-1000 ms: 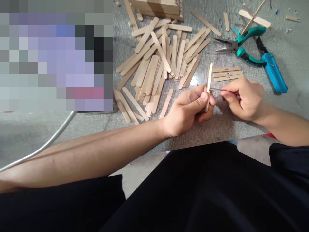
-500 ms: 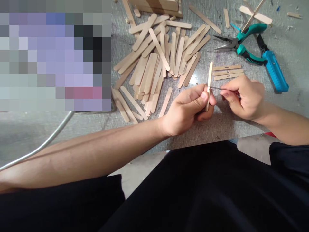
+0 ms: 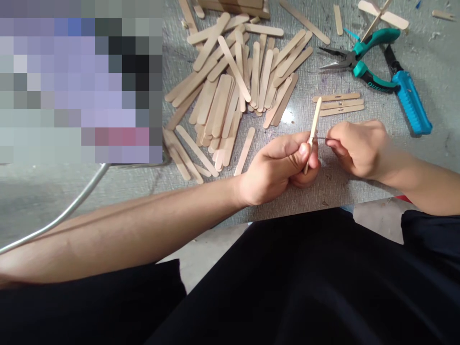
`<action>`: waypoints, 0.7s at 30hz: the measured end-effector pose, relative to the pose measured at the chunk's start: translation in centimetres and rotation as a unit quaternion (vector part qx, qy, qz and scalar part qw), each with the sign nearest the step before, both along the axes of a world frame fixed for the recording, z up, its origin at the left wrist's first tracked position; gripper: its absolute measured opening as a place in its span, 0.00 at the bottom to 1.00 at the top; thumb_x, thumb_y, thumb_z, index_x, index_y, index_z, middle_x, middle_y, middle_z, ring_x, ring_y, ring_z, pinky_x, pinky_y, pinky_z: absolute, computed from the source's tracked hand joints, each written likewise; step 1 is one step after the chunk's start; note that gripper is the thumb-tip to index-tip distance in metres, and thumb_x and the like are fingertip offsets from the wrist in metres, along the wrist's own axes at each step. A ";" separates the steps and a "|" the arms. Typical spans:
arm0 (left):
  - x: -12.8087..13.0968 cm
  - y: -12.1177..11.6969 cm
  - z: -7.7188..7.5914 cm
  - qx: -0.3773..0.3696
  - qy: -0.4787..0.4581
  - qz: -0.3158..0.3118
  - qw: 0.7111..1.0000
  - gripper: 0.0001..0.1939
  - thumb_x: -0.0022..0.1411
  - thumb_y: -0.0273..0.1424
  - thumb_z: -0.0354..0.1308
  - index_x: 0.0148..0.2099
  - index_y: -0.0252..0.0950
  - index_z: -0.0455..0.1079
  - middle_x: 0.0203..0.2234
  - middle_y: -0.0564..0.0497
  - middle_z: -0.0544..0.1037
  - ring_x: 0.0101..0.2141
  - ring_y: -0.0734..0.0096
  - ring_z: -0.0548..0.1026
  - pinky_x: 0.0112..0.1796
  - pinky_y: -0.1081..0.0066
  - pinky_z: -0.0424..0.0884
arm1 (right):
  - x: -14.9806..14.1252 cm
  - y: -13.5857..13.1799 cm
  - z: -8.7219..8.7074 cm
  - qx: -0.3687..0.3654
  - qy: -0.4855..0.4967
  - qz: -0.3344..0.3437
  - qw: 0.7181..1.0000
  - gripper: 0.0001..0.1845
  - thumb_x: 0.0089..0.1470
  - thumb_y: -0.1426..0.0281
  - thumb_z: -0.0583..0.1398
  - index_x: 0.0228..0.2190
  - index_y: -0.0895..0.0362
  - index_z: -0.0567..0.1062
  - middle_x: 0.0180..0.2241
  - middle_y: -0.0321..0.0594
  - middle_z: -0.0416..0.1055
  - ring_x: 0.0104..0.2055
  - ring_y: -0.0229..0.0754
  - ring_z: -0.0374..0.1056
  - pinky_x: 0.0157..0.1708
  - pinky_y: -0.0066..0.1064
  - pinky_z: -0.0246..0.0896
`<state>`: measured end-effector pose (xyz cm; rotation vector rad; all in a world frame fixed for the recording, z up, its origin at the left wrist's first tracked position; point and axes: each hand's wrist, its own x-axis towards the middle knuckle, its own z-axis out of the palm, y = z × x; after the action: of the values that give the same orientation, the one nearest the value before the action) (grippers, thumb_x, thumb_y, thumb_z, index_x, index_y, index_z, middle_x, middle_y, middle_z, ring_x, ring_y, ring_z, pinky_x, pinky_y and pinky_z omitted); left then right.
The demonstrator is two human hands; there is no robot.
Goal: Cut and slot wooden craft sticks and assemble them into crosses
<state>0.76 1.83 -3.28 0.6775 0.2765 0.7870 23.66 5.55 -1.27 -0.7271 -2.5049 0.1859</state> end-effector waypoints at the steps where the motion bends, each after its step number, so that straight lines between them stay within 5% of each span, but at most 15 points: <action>1: -0.1 0.0 0.1 0.014 -0.002 0.001 1.000 0.18 0.81 0.44 0.61 0.39 0.39 0.67 0.18 0.62 0.57 0.17 0.80 0.51 0.20 0.73 0.52 | 0.0 -0.1 0.0 0.013 -0.009 0.001 1.000 0.12 0.81 0.70 0.52 0.41 0.52 0.69 0.26 0.28 0.71 0.26 0.35 0.64 0.26 0.32 0.53; 7: -0.5 -0.4 0.0 0.132 0.091 0.076 0.984 0.18 0.82 0.42 0.60 0.38 0.38 0.68 0.20 0.59 0.64 0.18 0.80 0.57 0.20 0.74 0.57 | 0.0 -0.3 -0.3 0.069 -0.030 -0.008 0.997 0.09 0.75 0.76 0.54 0.42 0.50 0.68 0.28 0.28 0.73 0.26 0.35 0.62 0.27 0.33 0.53; 13: -1.1 -0.8 -0.2 0.308 0.206 0.136 0.919 0.13 0.79 0.33 0.61 0.38 0.39 0.67 0.23 0.54 0.70 0.21 0.76 0.66 0.21 0.72 0.64 | 0.2 -0.4 -0.3 0.047 -0.049 0.014 0.998 0.11 0.73 0.76 0.53 0.38 0.49 0.68 0.25 0.28 0.66 0.25 0.37 0.57 0.26 0.34 0.50; 21: -1.1 -1.2 -0.1 0.306 0.237 0.141 0.912 0.10 0.78 0.31 0.58 0.38 0.41 0.67 0.23 0.54 0.71 0.19 0.73 0.67 0.20 0.68 0.61 | 0.1 -0.9 -0.1 -0.065 -0.114 0.003 0.991 0.20 0.80 0.66 0.48 0.33 0.50 0.71 0.24 0.33 0.68 0.25 0.38 0.58 0.26 0.37 0.49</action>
<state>-0.31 0.66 -3.35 1.4527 0.5889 0.9883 23.72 4.63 -1.34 -0.8351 -2.7320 0.2843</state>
